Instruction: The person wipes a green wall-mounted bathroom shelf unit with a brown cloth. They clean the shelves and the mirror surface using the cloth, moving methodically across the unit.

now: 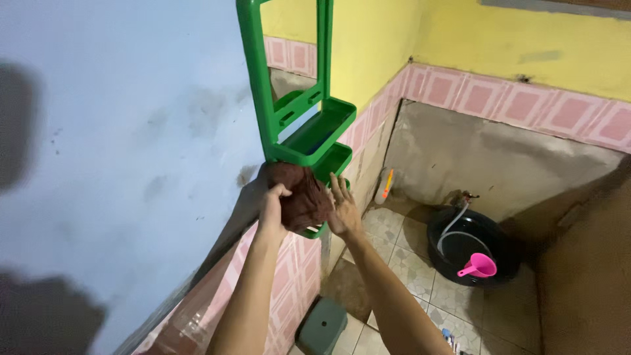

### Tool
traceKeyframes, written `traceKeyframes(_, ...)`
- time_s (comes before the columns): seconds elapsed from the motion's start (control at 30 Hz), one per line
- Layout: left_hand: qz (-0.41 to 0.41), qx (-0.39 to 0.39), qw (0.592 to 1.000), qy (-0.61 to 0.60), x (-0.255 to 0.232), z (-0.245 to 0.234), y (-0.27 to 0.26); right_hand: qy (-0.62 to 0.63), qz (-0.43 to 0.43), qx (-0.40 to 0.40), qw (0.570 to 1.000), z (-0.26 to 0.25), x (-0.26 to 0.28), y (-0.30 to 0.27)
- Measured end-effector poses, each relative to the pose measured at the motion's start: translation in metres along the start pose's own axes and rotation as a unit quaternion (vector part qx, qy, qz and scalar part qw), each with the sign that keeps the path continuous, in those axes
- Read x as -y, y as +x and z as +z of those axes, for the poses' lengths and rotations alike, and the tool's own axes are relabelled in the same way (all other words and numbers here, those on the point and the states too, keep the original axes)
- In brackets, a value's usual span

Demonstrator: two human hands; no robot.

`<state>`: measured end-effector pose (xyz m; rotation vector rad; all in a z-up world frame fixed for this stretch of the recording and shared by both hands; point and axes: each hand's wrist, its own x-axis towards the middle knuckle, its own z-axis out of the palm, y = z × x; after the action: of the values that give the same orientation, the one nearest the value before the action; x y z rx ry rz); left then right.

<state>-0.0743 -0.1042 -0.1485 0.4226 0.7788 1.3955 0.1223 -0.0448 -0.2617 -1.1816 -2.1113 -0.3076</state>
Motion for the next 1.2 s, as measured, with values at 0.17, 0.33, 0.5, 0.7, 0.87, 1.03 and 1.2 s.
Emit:
traceKeyframes(0.17, 0.002, 0.019, 0.996, 0.09, 0.004, 0.001, 0.027, 0.036, 0.019, 0.024, 0.999, -0.02, 0.007, 0.007)
traceKeyframes(0.33, -0.056, 0.084, 0.992, 0.071, 0.002, -0.051, 0.021, 0.216, 0.176, 0.037, 0.96, -0.019, 0.003, 0.006)
traceKeyframes(0.5, -0.077, 0.1, 0.963, 0.239, 0.0, -0.068, 0.041, 0.148, 0.139, 0.032, 0.979, -0.032, 0.007, 0.011)
traceKeyframes(0.7, -0.006, 0.136, 0.99, -0.044, 0.007, -0.004, 0.044, 0.18, 0.265, 0.096, 0.942, -0.052, 0.022, 0.016)
traceKeyframes(0.87, 0.037, 0.193, 0.952, -0.235, 0.009, 0.025, 0.018, 0.175, 0.197, 0.044, 0.964, -0.041, 0.017, 0.011)
traceKeyframes(1.03, 0.074, 0.226, 0.949, -0.206, 0.032, 0.008, 0.012, 0.226, 0.158, -0.003, 0.961, -0.035, 0.013, 0.004)
traceKeyframes(1.2, 0.033, 0.195, 0.96, -0.198, 0.042, 0.007, 0.059, 0.195, 0.232, 0.032, 0.952, -0.041, 0.021, 0.007)
